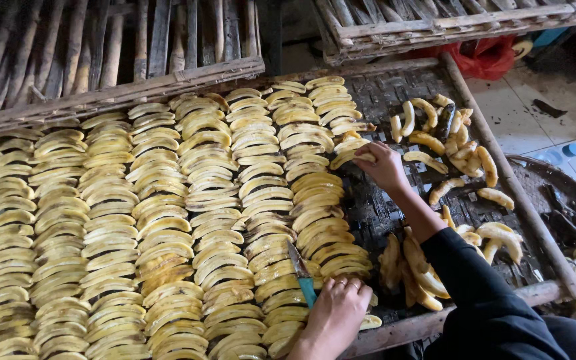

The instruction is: The person sits at a bamboo drying rack and arranges halved bananas in neat rows, picking pieces one at a time from a pile and placing them to fill gaps in the pattern. A small knife rests on the rack beside the work area.

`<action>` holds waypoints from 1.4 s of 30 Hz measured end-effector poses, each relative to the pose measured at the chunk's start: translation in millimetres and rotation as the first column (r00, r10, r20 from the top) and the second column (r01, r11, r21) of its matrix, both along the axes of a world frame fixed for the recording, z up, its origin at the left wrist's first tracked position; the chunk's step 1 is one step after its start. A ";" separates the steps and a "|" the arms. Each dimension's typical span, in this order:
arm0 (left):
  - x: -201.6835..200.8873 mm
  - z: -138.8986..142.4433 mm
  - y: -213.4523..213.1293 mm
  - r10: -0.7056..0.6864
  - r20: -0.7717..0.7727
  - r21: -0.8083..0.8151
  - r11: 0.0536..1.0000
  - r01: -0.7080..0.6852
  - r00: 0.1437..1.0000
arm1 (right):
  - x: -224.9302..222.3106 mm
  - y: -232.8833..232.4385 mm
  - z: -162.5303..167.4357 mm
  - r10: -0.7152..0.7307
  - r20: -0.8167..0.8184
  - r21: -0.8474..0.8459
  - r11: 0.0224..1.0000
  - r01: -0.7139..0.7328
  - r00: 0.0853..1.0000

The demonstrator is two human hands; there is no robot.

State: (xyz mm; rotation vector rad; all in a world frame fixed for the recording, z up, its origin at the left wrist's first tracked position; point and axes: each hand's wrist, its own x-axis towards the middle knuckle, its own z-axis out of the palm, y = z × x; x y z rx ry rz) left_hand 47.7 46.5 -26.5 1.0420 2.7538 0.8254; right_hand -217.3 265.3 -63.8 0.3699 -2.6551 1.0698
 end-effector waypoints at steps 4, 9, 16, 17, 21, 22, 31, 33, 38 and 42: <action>0.9 0.8 0.1 0.004 -0.013 0.002 1.000 -0.004 1.000 | 6.8 -9.1 10.1 -0.014 -0.256 0.346 0.932 0.105 0.967; 0.4 -0.6 -1.4 0.023 -0.060 0.010 1.000 -0.022 0.998 | 13.3 2.0 24.7 0.000 -0.219 0.325 0.943 0.073 0.976; 2.6 -1.4 3.2 -0.005 -0.012 -0.064 0.998 0.004 1.000 | 78.0 53.8 43.1 -0.005 0.487 0.460 0.852 -0.251 0.874; 2.9 -1.0 3.0 -0.008 -0.023 -0.041 0.999 0.007 1.000 | 90.4 60.6 47.7 -0.058 0.546 0.524 0.802 -0.287 0.836; 3.7 -0.9 0.5 -0.009 -0.060 0.037 0.999 0.011 0.998 | 124.5 65.2 61.0 -0.051 0.537 0.527 0.799 -0.288 0.842; 3.3 -1.7 0.6 -0.004 -0.071 0.053 0.999 0.008 0.997 | 126.8 62.2 63.0 -0.058 0.515 0.520 0.814 -0.259 0.855; -2.8 -7.9 3.8 -0.020 -0.102 -0.004 1.000 0.020 0.995 | 27.9 -3.2 28.9 0.038 0.070 0.402 0.914 -0.063 0.997; -3.8 -4.7 1.1 -0.023 -0.083 -0.032 0.999 0.020 0.996 | -3.3 -4.7 18.9 -0.044 0.055 0.427 0.904 0.016 0.998; -6.9 4.5 -2.3 0.019 -0.118 -0.014 1.000 -0.021 0.993 | -41.8 9.2 5.0 0.130 0.147 0.397 0.901 -0.178 0.981; -4.7 10.8 -2.5 0.007 -0.099 0.005 1.000 -0.007 0.995 | -30.7 18.5 4.5 0.193 0.269 0.455 0.838 -0.302 0.943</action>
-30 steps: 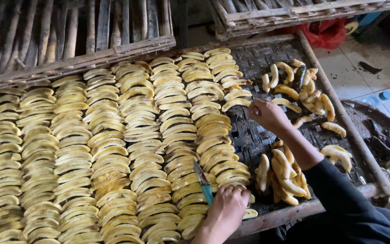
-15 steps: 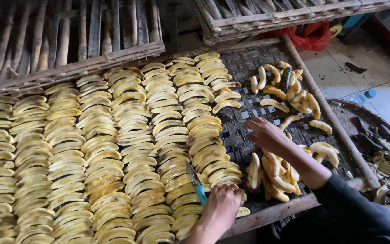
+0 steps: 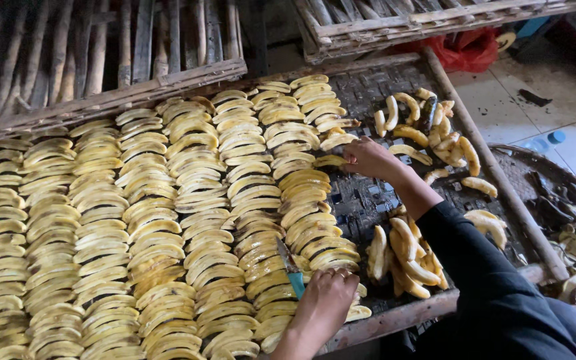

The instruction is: The person sits at a bamboo drying rack and arranges halved bananas in neat rows, picking pieces one at a time from a pile and placing them to fill gaps in the pattern. A small knife rests on the rack beside the work area.

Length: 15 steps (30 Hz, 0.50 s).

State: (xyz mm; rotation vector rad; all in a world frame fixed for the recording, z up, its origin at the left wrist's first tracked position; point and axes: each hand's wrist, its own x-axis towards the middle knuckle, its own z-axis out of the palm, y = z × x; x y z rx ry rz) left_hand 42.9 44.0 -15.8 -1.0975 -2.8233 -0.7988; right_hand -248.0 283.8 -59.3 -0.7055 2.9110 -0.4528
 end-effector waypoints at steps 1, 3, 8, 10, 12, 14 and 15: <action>0.6 1.5 -0.5 -0.005 -0.008 0.015 1.000 0.005 1.000 | 2.9 0.0 0.2 0.025 -0.037 0.024 0.999 -0.024 0.999; -0.7 4.4 0.3 -0.015 -0.001 -0.002 1.000 0.015 1.000 | 4.9 2.7 2.0 0.027 -0.026 0.055 0.998 -0.025 0.999; 0.6 5.2 -0.1 -0.010 0.084 -0.003 1.000 0.011 0.996 | 3.6 51.7 8.7 0.026 0.168 -0.016 1.000 -0.024 0.985; -1.2 2.1 -0.3 -0.006 0.069 0.005 1.000 0.006 0.998 | 12.0 94.4 14.9 -0.041 0.255 0.069 0.997 0.024 0.966; -1.7 -1.7 -0.9 -0.008 0.058 0.039 0.999 0.005 0.998 | 25.8 134.2 21.4 -0.150 0.313 0.173 0.980 0.099 0.938; 0.2 -5.0 1.4 -0.013 0.077 0.052 0.999 0.009 0.997 | 47.3 164.3 24.6 -0.217 0.345 0.212 0.966 0.150 0.913; 0.0 -6.2 3.5 -0.016 0.096 0.051 0.999 0.011 0.995 | 58.1 176.6 24.7 -0.224 0.345 0.231 0.961 0.149 0.911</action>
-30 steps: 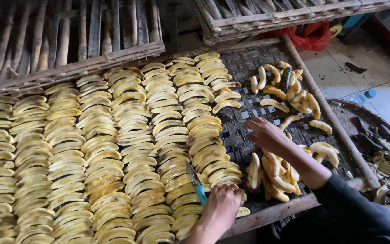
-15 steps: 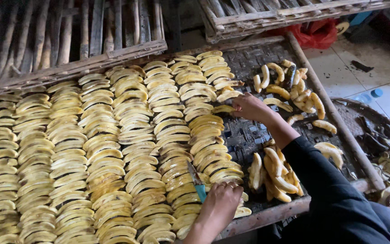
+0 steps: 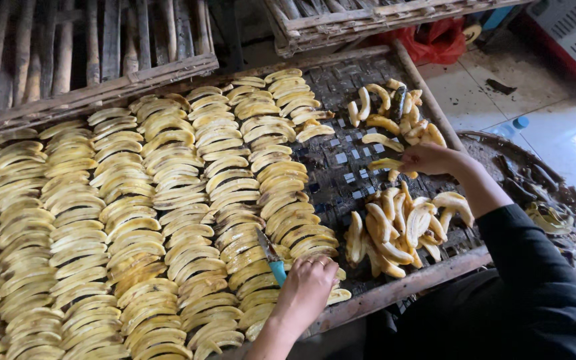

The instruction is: The person sits at a bamboo drying rack and arranges halved bananas in neat rows, picking pieces one at a time from a pile and placing them to fill gaps in the pattern. A small knife rests on the rack beside the work area.

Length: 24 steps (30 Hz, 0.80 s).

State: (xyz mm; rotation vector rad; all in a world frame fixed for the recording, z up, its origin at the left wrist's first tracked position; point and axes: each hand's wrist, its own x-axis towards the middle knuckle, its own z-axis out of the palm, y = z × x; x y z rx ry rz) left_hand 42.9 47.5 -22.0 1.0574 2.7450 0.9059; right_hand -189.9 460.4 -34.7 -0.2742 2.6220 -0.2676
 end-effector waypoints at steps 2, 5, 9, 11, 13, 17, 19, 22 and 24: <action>0.2 -0.7 2.3 -0.002 0.023 -0.002 1.000 0.002 1.000 | 19.8 7.9 -0.4 -0.013 -0.057 0.055 0.998 0.016 0.998; 1.7 1.7 1.5 0.003 0.033 -0.003 1.000 -0.003 0.999 | 57.3 0.5 6.5 -0.067 -0.188 0.122 0.988 0.091 0.980; 1.6 6.1 -0.9 0.007 0.008 0.003 1.000 -0.007 1.000 | 96.5 -19.2 28.0 0.070 -0.117 0.014 0.998 -0.069 0.991; 1.2 7.1 -1.2 0.012 -0.008 0.010 1.000 -0.012 1.000 | 109.8 -29.0 36.7 0.217 -0.033 -0.025 0.976 -0.218 0.976; 2.0 7.5 -1.4 0.009 -0.019 0.014 1.000 -0.009 1.000 | 123.0 -37.8 39.6 0.269 0.061 0.007 0.963 -0.270 0.961; 2.8 9.0 0.3 0.000 -0.015 -0.011 1.000 0.000 1.000 | 127.1 -44.5 40.8 0.285 0.010 0.066 0.956 -0.285 0.959; 1.9 10.8 0.3 -0.003 0.002 -0.012 1.000 0.003 1.000 | 121.3 -43.3 42.6 0.370 -0.040 0.021 0.929 -0.369 0.928; 1.1 13.9 -0.7 -0.007 0.002 -0.033 0.999 0.007 1.000 | 99.5 -38.2 52.9 0.339 0.071 -0.102 0.938 -0.331 0.938; 1.9 15.3 -2.1 -0.022 0.004 -0.029 0.999 0.022 1.000 | 81.0 -40.5 60.3 0.281 0.006 -0.206 0.939 -0.274 0.960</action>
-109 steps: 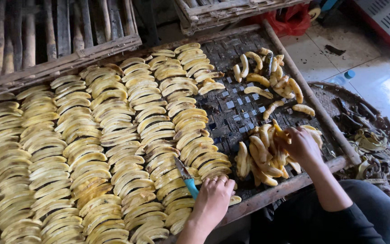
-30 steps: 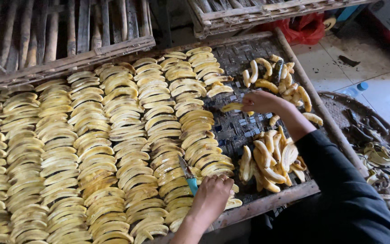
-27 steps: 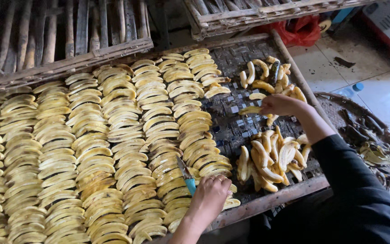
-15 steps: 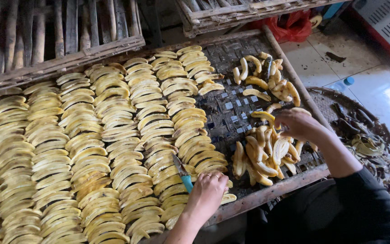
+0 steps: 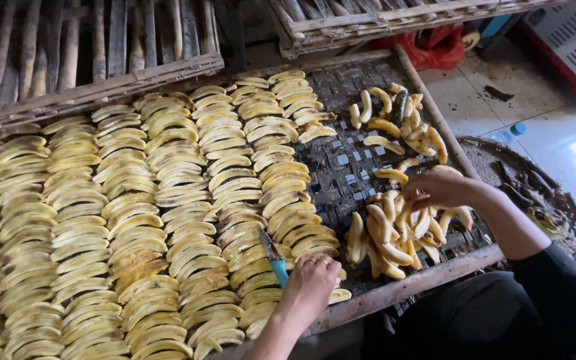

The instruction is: The person sits at a bamboo drying rack and arranges halved bananas in neat rows, picking pieces one at a time from a pile and placing them to fill gaps in the pattern. A small knife rests on the rack beside the work area.

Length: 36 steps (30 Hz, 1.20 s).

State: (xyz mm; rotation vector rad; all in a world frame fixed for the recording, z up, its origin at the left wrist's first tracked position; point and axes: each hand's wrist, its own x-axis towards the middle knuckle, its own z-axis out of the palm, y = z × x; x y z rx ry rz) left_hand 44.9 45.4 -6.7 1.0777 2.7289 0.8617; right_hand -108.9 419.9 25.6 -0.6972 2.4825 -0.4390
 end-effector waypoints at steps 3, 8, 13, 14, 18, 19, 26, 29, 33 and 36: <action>-1.6 -0.1 -0.5 -0.016 0.002 -0.034 0.999 0.016 1.000 | -40.7 -25.3 1.0 -0.095 -0.118 0.101 0.989 0.107 0.988; -3.3 -3.2 0.8 -0.026 -0.081 -0.156 0.988 0.013 0.996 | -121.8 -105.0 -33.3 -0.155 0.217 -0.278 0.936 0.214 0.964; -2.5 -5.6 -1.6 0.025 -0.144 -0.060 0.998 -0.034 0.989 | -165.8 -141.7 -73.7 -0.355 0.451 -0.334 0.783 0.524 0.819; -2.4 -6.3 -1.3 0.012 -0.133 -0.089 0.996 -0.024 0.991 | -169.8 -140.5 -78.8 -0.385 0.449 -0.317 0.775 0.547 0.806; 0.5 -10.1 2.8 -0.014 -0.125 -0.154 0.988 -0.005 0.992 | -175.9 -133.4 -92.2 -0.498 0.443 -0.290 0.708 0.645 0.746; 0.8 -11.1 3.2 -0.013 -0.137 -0.161 0.987 -0.009 0.990 | -175.9 -133.2 -93.6 -0.522 0.442 -0.298 0.682 0.668 0.730; 4.0 -15.5 4.2 0.004 -0.108 -0.130 0.991 -0.018 0.994 | -156.4 -140.9 -87.4 -0.541 -0.126 -0.383 0.800 0.463 0.831; 3.9 -16.2 4.7 0.004 -0.111 -0.123 0.992 -0.017 0.994 | -139.7 -144.4 -77.7 -0.412 -0.509 -0.347 0.902 0.258 0.756; 6.4 -16.3 3.6 0.006 -0.082 -0.091 0.996 -0.013 0.997 | -117.5 -151.7 -70.5 -0.477 -0.486 -0.260 0.879 0.399 0.733; 4.8 -15.9 4.3 0.006 -0.069 -0.103 0.995 -0.013 0.998 | -113.0 -159.5 -65.1 -0.394 -0.594 -0.223 0.918 0.327 0.702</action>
